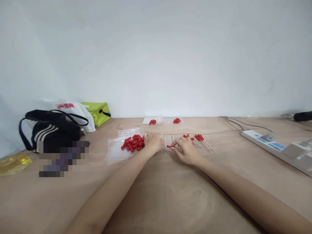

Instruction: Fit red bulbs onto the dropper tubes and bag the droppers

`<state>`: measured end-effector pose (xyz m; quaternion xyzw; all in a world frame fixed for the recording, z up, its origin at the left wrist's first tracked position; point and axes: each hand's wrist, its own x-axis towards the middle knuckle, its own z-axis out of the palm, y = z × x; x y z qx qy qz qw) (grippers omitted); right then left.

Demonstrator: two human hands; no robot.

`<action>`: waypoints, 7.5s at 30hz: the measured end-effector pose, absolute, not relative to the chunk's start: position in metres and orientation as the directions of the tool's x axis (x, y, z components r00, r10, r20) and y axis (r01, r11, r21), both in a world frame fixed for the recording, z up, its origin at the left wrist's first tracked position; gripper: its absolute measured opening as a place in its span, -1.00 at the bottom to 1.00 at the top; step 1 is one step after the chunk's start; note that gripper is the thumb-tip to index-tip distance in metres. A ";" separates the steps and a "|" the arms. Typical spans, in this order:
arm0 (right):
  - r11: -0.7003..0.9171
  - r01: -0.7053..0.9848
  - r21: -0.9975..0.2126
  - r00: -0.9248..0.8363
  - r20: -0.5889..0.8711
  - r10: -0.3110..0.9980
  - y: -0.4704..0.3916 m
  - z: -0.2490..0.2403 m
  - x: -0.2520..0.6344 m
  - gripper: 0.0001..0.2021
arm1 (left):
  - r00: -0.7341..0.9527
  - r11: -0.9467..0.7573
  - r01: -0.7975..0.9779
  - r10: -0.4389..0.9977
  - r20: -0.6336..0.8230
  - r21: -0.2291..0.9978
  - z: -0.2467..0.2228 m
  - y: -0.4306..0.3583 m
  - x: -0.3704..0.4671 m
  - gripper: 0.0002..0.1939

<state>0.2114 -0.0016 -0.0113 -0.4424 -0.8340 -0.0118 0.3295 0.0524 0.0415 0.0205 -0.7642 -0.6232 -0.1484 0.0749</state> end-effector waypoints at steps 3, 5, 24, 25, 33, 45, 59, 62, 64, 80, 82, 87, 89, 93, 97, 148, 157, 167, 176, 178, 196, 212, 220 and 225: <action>0.638 0.674 -0.372 -0.331 0.621 0.711 0.003 -0.016 0.215 -0.90 | 0.190 -0.236 0.966 0.925 0.329 0.107 0.034 0.039 0.046 -0.76; 0.667 0.642 -0.379 -0.328 0.650 0.685 0.004 -0.019 0.217 -0.86 | 0.233 -0.295 0.946 0.905 0.355 0.131 0.037 0.035 0.039 -0.79; 0.710 0.644 -0.285 -0.408 0.658 0.633 0.004 -0.031 0.222 -0.92 | 0.528 -0.715 0.699 0.543 0.653 0.029 -0.011 0.015 -0.009 -0.87; 0.691 0.662 -0.291 -0.384 0.661 0.645 0.004 -0.032 0.222 -0.95 | 0.530 -0.717 0.696 0.538 0.655 0.026 -0.011 0.015 -0.009 -0.87; 0.760 0.583 -0.288 -0.465 0.649 0.603 0.002 -0.032 0.219 -0.78 | 0.536 -0.716 0.698 0.506 0.676 -0.018 -0.013 0.015 -0.004 -0.89; 0.767 0.555 -0.322 -0.455 0.655 0.603 0.001 -0.032 0.217 -0.80 | 0.586 -0.744 0.664 0.462 0.665 -0.068 -0.011 0.014 -0.002 -0.87; 0.756 0.552 -0.352 -0.413 0.672 0.615 0.002 -0.031 0.216 -0.84 | 0.624 -0.808 0.588 0.423 0.657 -0.039 -0.013 0.014 0.000 -0.78; 0.756 0.545 -0.362 -0.400 0.681 0.614 0.002 -0.031 0.216 -0.85 | 0.648 -0.827 0.561 0.417 0.637 -0.030 -0.012 0.014 0.000 -0.72; 0.766 0.527 -0.368 -0.405 0.683 0.608 0.003 -0.030 0.215 -0.83 | 0.652 -0.834 0.552 0.416 0.634 -0.020 -0.012 0.013 0.000 -0.71; 0.788 0.468 -0.399 -0.453 0.657 0.602 0.000 -0.027 0.214 -0.81 | 0.677 -0.849 0.528 0.422 0.603 0.001 -0.016 0.016 0.001 -0.71; 0.780 0.464 -0.420 -0.459 0.639 0.618 -0.001 -0.026 0.214 -0.81 | 0.687 -0.852 0.524 0.422 0.592 -0.001 -0.017 0.017 0.000 -0.70; 0.773 0.439 -0.457 -0.485 0.604 0.632 -0.002 -0.023 0.213 -0.83 | 0.707 -0.850 0.527 0.434 0.558 -0.007 -0.015 0.016 0.000 -0.67; 0.784 0.436 -0.443 -0.497 0.608 0.620 -0.001 -0.024 0.213 -0.82 | 0.721 -0.856 0.516 0.416 0.554 -0.028 -0.014 0.016 0.001 -0.67; 0.801 0.502 -0.327 -0.512 0.634 0.579 -0.001 -0.026 0.214 -0.80 | 0.733 -0.855 0.516 0.405 0.546 -0.057 -0.014 0.016 0.002 -0.67; 0.754 0.633 -0.178 -0.495 0.655 0.571 -0.003 -0.023 0.214 -0.79 | 0.731 -0.847 0.523 0.393 0.558 -0.090 -0.014 0.015 0.004 -0.66; 0.616 0.702 -0.358 -0.341 0.590 0.732 0.003 -0.019 0.226 -0.65 | 0.609 -0.764 0.642 0.459 0.648 -0.062 -0.011 0.005 0.009 -0.76; 0.616 0.451 -0.646 -0.253 0.569 0.783 -0.001 -0.017 0.218 -0.84 | 0.591 -0.743 0.667 0.484 0.645 -0.053 -0.009 0.006 0.007 -0.74; 0.436 0.425 -0.793 0.127 0.530 0.839 0.028 0.020 0.257 -0.61 | 0.602 -0.753 0.657 0.558 0.571 0.043 -0.003 0.004 0.009 -0.77; -0.088 0.958 -0.272 0.172 0.302 0.938 0.041 -0.002 0.305 -0.69 | 0.590 -0.725 0.686 0.606 0.533 0.066 -0.009 0.008 0.010 -0.84; -0.107 0.964 -0.243 0.175 0.281 0.944 0.042 -0.006 0.300 -0.68 | 0.589 -0.724 0.687 0.611 0.529 0.072 -0.010 0.009 0.010 -0.84; 0.119 0.970 -0.213 -0.047 0.316 0.948 0.041 -0.004 0.305 -0.82 | 0.532 -0.674 0.736 0.631 0.565 0.059 -0.011 0.007 0.009 -0.84; 0.588 0.761 -0.274 -0.435 0.458 0.776 -0.003 -0.005 0.228 -0.93 | 0.181 -0.239 0.962 0.920 0.347 0.130 0.007 0.056 0.061 -0.67; 0.592 0.765 -0.253 -0.433 0.479 0.764 -0.009 -0.010 0.223 -0.78 | 0.119 -0.164 0.979 0.943 0.311 0.123 0.008 0.056 0.071 -0.74; 0.587 0.777 -0.228 -0.425 0.498 0.756 -0.008 -0.016 0.219 -0.78 | 0.122 -0.162 0.981 0.945 0.304 0.109 0.011 0.050 0.075 -0.78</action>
